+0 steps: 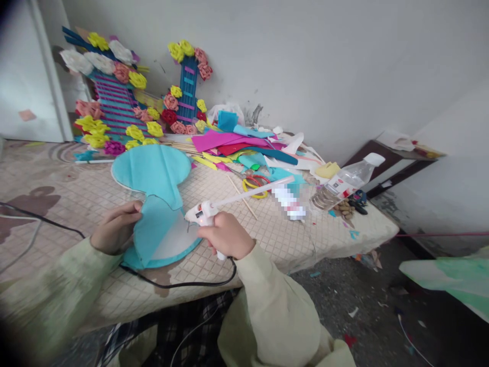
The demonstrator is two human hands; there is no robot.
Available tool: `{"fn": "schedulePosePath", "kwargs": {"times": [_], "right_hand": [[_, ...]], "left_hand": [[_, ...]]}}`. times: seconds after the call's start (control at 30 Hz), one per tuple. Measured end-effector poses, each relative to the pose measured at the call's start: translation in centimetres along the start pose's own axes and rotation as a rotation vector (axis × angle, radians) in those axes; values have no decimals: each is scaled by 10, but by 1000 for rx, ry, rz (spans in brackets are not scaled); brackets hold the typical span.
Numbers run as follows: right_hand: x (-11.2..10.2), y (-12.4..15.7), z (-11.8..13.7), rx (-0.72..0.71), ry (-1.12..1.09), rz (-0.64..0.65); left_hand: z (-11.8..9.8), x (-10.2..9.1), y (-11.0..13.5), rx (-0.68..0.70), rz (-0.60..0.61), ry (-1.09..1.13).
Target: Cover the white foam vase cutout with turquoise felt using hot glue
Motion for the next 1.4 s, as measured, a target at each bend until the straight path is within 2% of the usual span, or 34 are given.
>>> {"fn": "schedulePosePath", "kwargs": {"times": [0.73, 1.4], "right_hand": [[-1, -24, 10, 6, 46, -5], [-3, -14, 10, -18, 94, 8]], "left_hand": [[-10, -8, -1, 75, -20, -32], [-11, -10, -4, 89, -4, -67]]}}
Point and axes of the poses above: each hand's wrist, its own y-axis away from the middle knuckle, its own x-axis out of the palm, z = x × y, the point moved 9 cm from there along -y, towards the middle knuckle, and after that the axes turned 1 degree about x, right-handed, at the moved point
